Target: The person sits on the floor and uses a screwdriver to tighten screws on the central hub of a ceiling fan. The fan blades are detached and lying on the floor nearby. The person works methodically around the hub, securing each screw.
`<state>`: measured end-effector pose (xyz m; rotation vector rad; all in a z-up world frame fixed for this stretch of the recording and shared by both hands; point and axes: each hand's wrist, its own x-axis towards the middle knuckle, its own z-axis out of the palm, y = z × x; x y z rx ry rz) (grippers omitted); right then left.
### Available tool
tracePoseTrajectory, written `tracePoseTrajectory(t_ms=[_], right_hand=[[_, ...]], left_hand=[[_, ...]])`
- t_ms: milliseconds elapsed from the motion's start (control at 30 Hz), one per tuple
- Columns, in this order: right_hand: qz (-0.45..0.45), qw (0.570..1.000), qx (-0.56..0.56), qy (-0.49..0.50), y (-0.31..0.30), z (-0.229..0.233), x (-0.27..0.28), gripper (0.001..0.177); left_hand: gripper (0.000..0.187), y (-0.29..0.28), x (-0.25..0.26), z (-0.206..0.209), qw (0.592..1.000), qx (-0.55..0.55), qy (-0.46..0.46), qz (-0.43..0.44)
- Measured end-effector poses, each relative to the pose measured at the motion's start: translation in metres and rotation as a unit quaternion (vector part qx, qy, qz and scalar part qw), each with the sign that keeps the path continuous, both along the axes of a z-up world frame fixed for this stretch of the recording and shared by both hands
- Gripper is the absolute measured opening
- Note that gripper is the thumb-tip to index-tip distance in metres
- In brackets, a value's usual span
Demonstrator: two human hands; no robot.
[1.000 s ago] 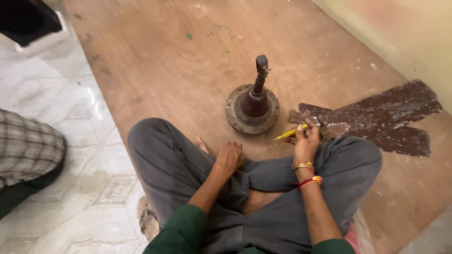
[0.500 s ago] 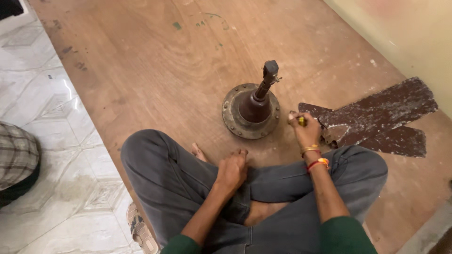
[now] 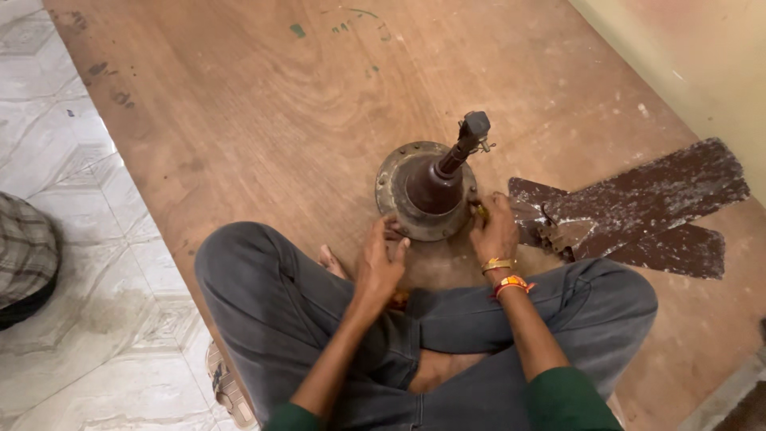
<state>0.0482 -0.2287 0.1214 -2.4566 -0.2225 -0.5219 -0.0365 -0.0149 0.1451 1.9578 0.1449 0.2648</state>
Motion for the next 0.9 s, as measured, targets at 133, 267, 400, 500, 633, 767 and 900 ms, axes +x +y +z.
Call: tracePoseTrajectory(t_ms=[133, 267, 400, 500, 633, 767, 900], right_hand=[[-0.011, 0.996, 0.085, -0.022, 0.002, -0.002, 0.002, 0.021], [-0.06, 0.99, 0.105, 0.069, 0.004, -0.004, 0.008, 0.021], [-0.023, 0.994, 0.107, 0.028, 0.006, -0.005, 0.001, 0.013], [0.012, 0.994, 0.106, -0.006, 0.005, -0.006, -0.004, 0.014], [-0.031, 0.988, 0.151, 0.011, 0.005, -0.006, 0.005, 0.016], [-0.057, 0.989, 0.13, 0.039, 0.006, -0.007, 0.005, 0.02], [-0.021, 0.993, 0.114, 0.022, 0.01, -0.006, -0.003, 0.017]], left_hand=[[0.056, 0.036, 0.007, 0.016, 0.99, 0.115, 0.009, -0.077], [0.055, 0.051, 0.011, 0.019, 0.974, 0.195, 0.036, -0.11], [0.074, 0.044, 0.018, 0.005, 0.967, 0.212, 0.08, -0.118], [0.089, 0.04, 0.018, -0.007, 0.961, 0.242, 0.065, -0.121], [0.097, 0.041, 0.017, -0.014, 0.952, 0.265, 0.059, -0.14], [0.097, 0.041, 0.014, -0.016, 0.949, 0.276, 0.043, -0.146], [0.097, 0.042, 0.018, -0.016, 0.948, 0.269, 0.064, -0.155]])
